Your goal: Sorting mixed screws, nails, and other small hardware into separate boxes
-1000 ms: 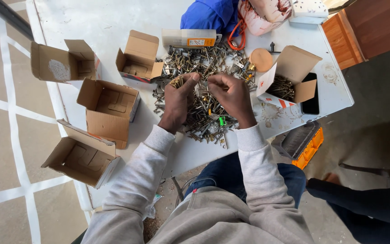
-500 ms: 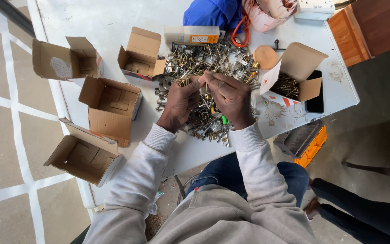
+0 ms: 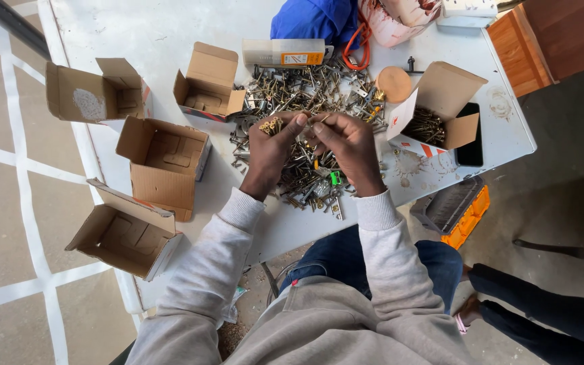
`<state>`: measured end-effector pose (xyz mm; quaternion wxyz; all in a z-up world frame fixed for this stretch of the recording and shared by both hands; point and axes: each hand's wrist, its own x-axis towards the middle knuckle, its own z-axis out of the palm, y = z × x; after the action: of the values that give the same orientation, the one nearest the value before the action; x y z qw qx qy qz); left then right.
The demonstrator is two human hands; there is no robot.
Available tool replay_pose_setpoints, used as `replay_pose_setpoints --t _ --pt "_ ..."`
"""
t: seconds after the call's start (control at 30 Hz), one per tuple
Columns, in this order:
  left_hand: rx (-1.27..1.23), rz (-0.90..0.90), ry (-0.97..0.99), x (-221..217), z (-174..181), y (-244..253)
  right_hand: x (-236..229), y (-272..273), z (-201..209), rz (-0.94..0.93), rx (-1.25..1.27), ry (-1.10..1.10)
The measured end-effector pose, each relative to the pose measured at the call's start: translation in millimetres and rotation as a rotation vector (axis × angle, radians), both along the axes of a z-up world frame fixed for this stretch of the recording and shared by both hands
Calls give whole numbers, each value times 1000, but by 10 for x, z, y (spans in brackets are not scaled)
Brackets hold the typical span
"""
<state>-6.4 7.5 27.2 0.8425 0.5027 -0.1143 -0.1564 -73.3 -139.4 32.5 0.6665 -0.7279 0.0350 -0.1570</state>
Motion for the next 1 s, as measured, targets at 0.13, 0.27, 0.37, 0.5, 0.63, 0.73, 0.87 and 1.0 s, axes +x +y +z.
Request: replay_pose_setpoints --t 0.13,0.27,0.37,0.5,0.63,0.73,0.87,1.0 --pt "16 45 -177 11 -72 -37 -6 20 -50 20 221 131" --pt "27 32 -197 -41 -43 -44 -36 -42 -183 5 191 130" --pt "63 1 -247 9 -92 -28 -65 -87 -232 4 131 136" --pt "58 -24 -268 -15 -80 3 -117 -50 -60 71 34 122" --pt "54 -51 -303 20 -144 -3 -139 -97 -60 150 -4 62" --pt "47 -68 -334 -11 -108 -3 -188 -16 147 163 16 71" --pt "39 -75 -320 -11 -122 -10 -181 -54 74 182 18 37" --pt "33 -54 -296 -22 -91 -16 -172 -63 30 181 13 9"
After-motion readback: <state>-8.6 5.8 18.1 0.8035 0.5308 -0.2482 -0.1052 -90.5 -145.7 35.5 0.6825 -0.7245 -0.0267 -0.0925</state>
